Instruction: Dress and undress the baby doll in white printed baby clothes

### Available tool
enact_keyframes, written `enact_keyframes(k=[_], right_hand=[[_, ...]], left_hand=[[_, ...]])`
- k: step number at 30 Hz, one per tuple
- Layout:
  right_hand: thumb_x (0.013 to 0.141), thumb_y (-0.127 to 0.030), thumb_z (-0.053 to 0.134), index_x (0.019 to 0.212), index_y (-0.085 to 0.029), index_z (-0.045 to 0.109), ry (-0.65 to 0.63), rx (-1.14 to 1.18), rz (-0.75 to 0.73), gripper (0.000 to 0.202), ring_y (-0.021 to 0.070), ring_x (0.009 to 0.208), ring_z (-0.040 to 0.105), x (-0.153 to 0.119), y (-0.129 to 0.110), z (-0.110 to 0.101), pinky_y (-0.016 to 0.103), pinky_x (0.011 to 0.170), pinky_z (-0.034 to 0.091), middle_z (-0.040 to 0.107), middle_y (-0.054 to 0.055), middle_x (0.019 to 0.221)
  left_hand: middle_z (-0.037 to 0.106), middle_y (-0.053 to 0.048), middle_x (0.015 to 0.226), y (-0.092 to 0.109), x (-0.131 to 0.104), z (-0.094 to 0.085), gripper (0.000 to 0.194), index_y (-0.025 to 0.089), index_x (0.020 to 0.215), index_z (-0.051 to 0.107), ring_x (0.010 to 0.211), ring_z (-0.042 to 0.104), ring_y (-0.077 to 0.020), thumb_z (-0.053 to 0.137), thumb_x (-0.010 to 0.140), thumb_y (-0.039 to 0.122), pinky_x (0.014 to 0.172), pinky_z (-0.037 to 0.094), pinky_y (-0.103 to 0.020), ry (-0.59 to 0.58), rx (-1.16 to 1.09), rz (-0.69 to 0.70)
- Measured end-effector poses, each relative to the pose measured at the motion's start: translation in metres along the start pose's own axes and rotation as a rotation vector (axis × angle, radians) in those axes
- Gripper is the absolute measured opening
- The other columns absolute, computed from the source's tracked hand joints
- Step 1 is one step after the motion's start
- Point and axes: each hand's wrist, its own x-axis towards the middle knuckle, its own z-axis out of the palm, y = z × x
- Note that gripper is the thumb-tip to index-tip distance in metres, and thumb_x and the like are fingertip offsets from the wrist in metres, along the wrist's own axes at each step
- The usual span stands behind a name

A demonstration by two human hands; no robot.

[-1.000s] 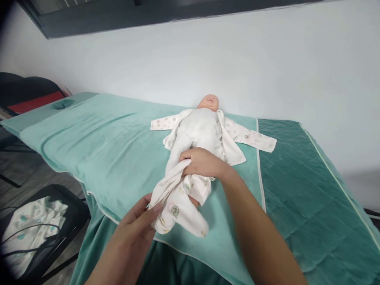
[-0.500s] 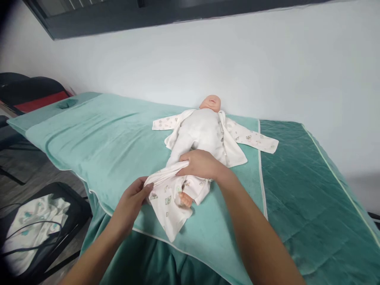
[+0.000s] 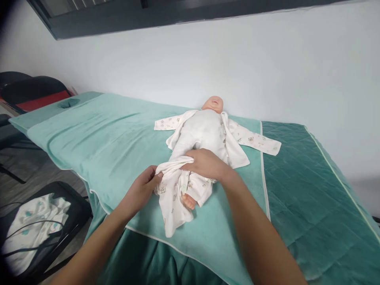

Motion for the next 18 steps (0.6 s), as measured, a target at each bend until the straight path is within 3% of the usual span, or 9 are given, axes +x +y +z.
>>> enact_keyframes(k=[7,15,18], right_hand=[[0.082,-0.043,0.060,0.090,-0.023,0.070,0.038,0.055,0.003,0.024,0.0222,0.081,0.062,-0.001,0.003,-0.004,0.031,0.071,0.044,0.071,0.000,0.085],[0.086,-0.043,0.060,0.105,-0.025,0.070,0.090,0.158,0.045,0.028,0.0241,0.094,0.066,0.002,0.005,-0.006,0.032,0.078,0.047,0.073,0.001,0.104],[0.087,-0.040,0.059,0.105,-0.025,0.069,0.196,0.180,0.075,0.026,0.0227,0.095,0.065,0.005,0.007,-0.005,0.031,0.079,0.046,0.072,0.000,0.106]], left_hand=[[0.059,0.002,0.081,-0.002,0.020,0.008,0.031,0.021,0.100,0.060,0.074,0.051,-0.0135,0.046,0.095,0.049,0.065,0.041,-0.024,0.093,-0.040,0.116],[0.068,-0.001,0.092,0.009,0.092,0.000,0.029,0.021,0.110,0.060,0.083,0.060,-0.0167,0.047,0.095,0.042,0.077,0.046,-0.028,0.174,0.217,0.376],[0.069,-0.004,0.102,0.010,0.115,0.005,0.030,0.021,0.116,0.057,0.090,0.062,-0.0189,0.045,0.095,0.039,0.083,0.046,-0.031,0.218,0.333,0.502]])
